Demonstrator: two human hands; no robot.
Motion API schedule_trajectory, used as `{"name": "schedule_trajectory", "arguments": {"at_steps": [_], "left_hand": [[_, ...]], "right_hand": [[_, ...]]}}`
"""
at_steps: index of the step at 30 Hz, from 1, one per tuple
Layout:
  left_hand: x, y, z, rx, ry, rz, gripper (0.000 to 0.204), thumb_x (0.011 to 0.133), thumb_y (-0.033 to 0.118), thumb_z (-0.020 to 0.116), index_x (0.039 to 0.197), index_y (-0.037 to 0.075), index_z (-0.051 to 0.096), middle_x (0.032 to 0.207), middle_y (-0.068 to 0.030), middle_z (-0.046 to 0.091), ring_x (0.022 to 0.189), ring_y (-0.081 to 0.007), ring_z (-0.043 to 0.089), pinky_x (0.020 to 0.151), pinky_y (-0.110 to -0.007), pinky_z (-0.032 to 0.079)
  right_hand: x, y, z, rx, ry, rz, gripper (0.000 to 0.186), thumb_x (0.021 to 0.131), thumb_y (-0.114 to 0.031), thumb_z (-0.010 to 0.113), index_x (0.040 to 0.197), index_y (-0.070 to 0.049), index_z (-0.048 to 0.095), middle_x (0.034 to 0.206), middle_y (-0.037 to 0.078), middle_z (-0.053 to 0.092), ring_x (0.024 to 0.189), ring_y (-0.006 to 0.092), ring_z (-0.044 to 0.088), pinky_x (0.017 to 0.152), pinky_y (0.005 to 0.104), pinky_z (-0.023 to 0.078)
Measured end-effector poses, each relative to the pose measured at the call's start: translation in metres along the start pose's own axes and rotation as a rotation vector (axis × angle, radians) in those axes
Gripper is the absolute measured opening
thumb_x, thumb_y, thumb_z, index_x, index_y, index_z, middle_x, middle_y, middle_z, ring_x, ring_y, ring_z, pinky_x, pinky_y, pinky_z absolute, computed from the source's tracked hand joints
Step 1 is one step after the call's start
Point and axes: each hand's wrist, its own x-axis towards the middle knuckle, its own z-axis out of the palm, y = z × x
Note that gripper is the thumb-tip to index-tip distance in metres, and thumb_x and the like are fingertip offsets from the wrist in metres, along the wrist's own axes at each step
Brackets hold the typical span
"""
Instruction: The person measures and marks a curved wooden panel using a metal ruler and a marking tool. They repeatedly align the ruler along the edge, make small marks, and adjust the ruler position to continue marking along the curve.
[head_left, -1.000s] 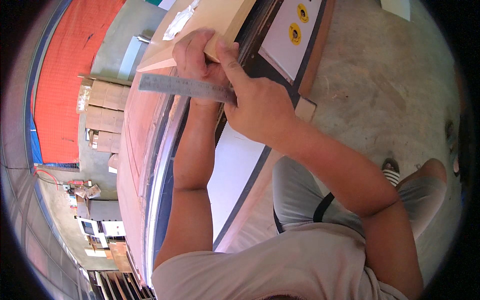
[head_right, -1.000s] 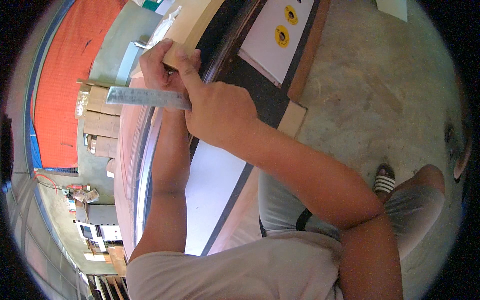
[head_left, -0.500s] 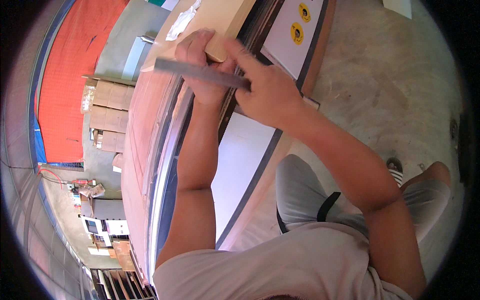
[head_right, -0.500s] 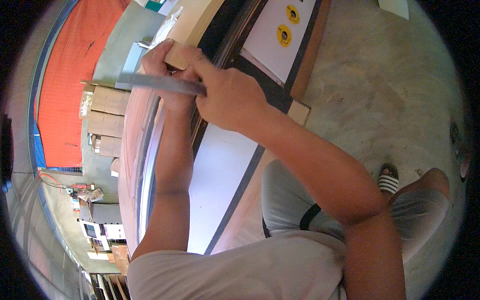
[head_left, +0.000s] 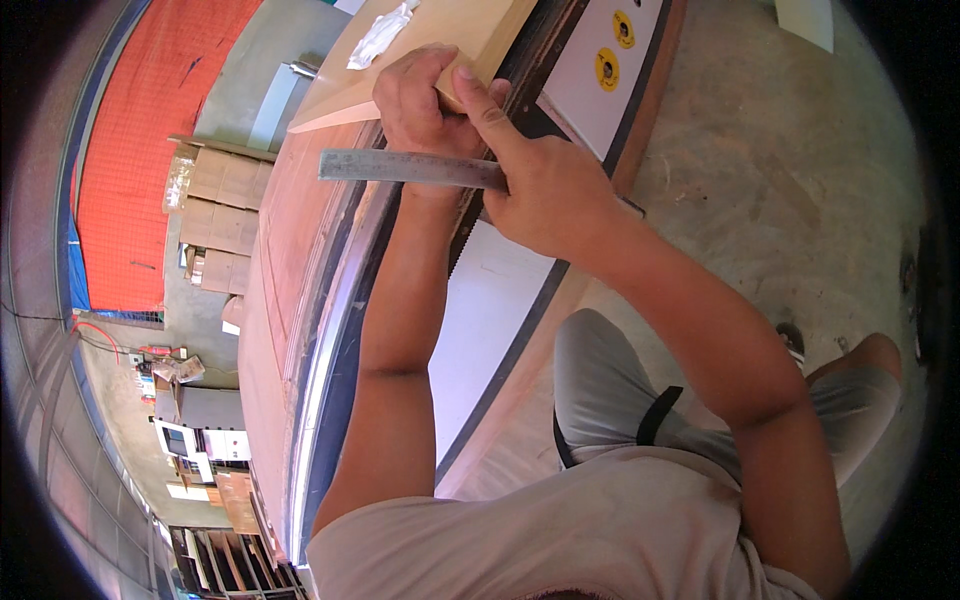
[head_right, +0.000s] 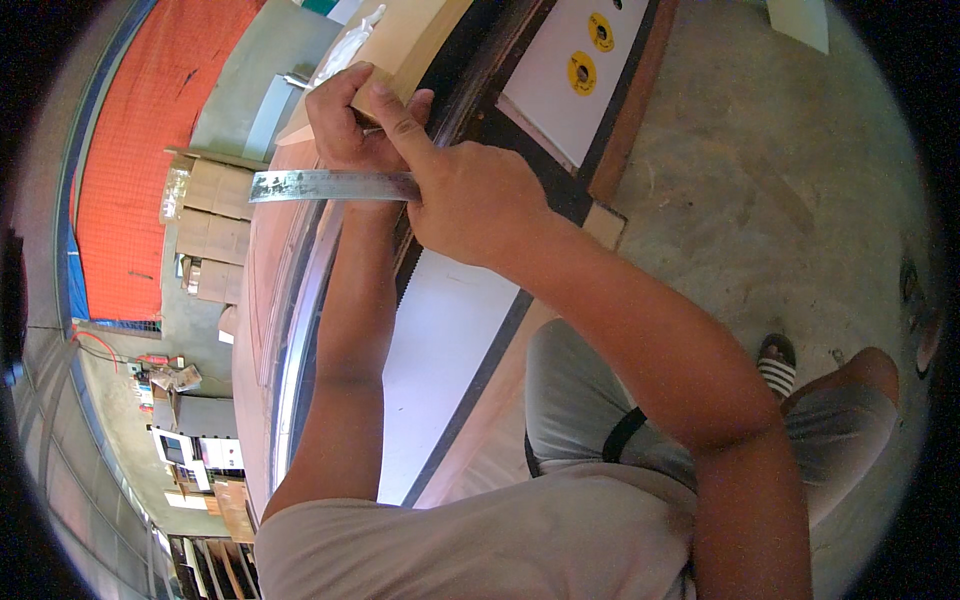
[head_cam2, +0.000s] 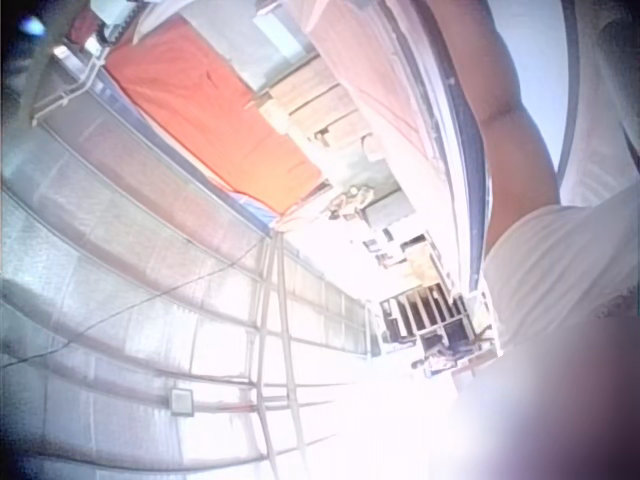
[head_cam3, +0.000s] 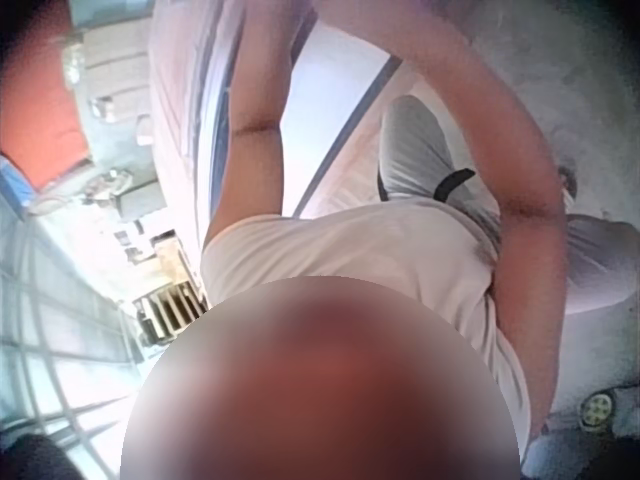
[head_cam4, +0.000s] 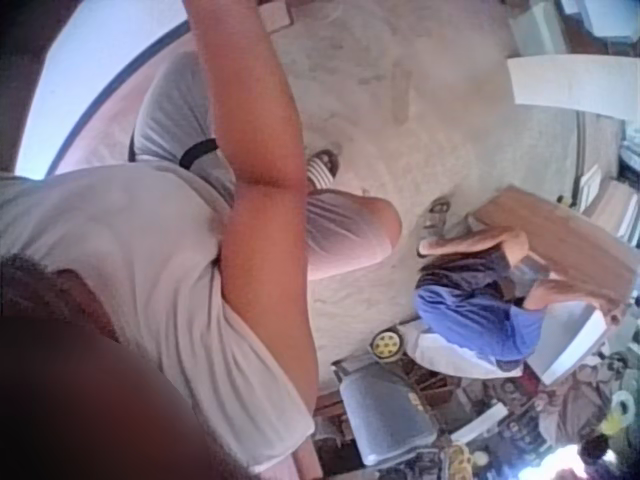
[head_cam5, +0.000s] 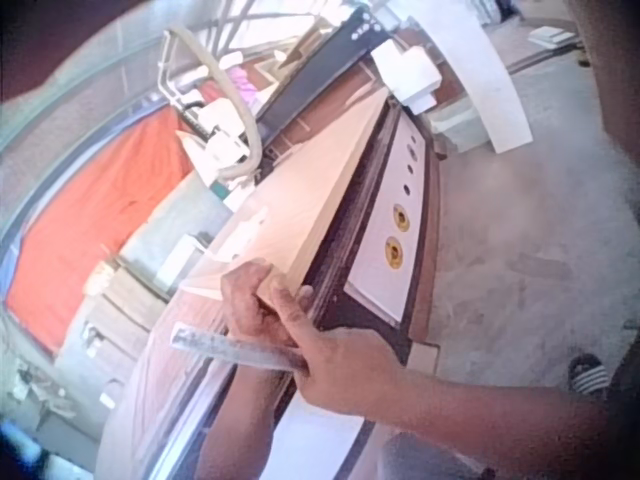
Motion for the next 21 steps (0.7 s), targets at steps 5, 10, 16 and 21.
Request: {"name": "schedule_trajectory", "arguments": {"at_steps": [5, 10, 16, 21], "left_hand": [[-0.003, -0.002, 0.002, -0.002, -0.002, -0.043, 0.059, 0.067, 0.019, 0.094, 0.116, 0.009, 0.063, 0.109, -0.0122, 0.066, 0.104, -0.0336, 0.061, 0.089, -0.043, 0.05], [-0.001, -0.002, 0.004, 0.045, 0.018, 0.014, 0.061, 0.065, 0.016, 0.094, 0.117, 0.009, 0.064, 0.11, -0.0123, 0.066, 0.105, -0.0343, 0.061, 0.089, -0.042, 0.051], [0.002, 0.004, -0.011, -0.1, -0.108, -0.078, 0.07, 0.063, 0.014, 0.093, 0.125, 0.007, 0.062, 0.116, -0.0152, 0.065, 0.106, -0.0342, 0.061, 0.09, -0.04, 0.052], [0.009, -0.001, -0.035, -0.416, -0.227, -0.173, 0.053, 0.078, 0.012, 0.085, 0.127, 0.003, 0.066, 0.122, -0.0171, 0.065, 0.103, -0.0261, 0.065, 0.081, -0.032, 0.055]], "right_hand": [[-0.002, 0.009, -0.013, 0.252, 0.122, 0.052, 0.097, 0.079, -0.003, 0.06, 0.165, -0.028, 0.022, 0.079, 0.02, 0.068, 0.074, 0.0425, 0.068, 0.072, 0.05, 0.054], [0.003, 0.01, -0.01, 0.136, 0.004, 0.069, 0.093, 0.079, -0.001, 0.058, 0.163, -0.028, 0.027, 0.08, 0.02, 0.066, 0.072, 0.0363, 0.066, 0.071, 0.0418, 0.053], [0.004, 0.034, -0.017, 0.581, 0.363, 0.003, 0.061, 0.089, -0.004, 0.059, 0.148, -0.015, 0.049, 0.082, 0.011, 0.065, 0.071, 0.0182, 0.063, 0.068, 0.033, 0.051], [0.015, 0.043, -0.022, 0.745, 0.413, 0.072, 0.045, 0.094, -0.014, 0.066, 0.138, -0.008, 0.056, 0.082, 0.002, 0.062, 0.071, 0.0098, 0.056, 0.065, 0.0282, 0.048]]}}
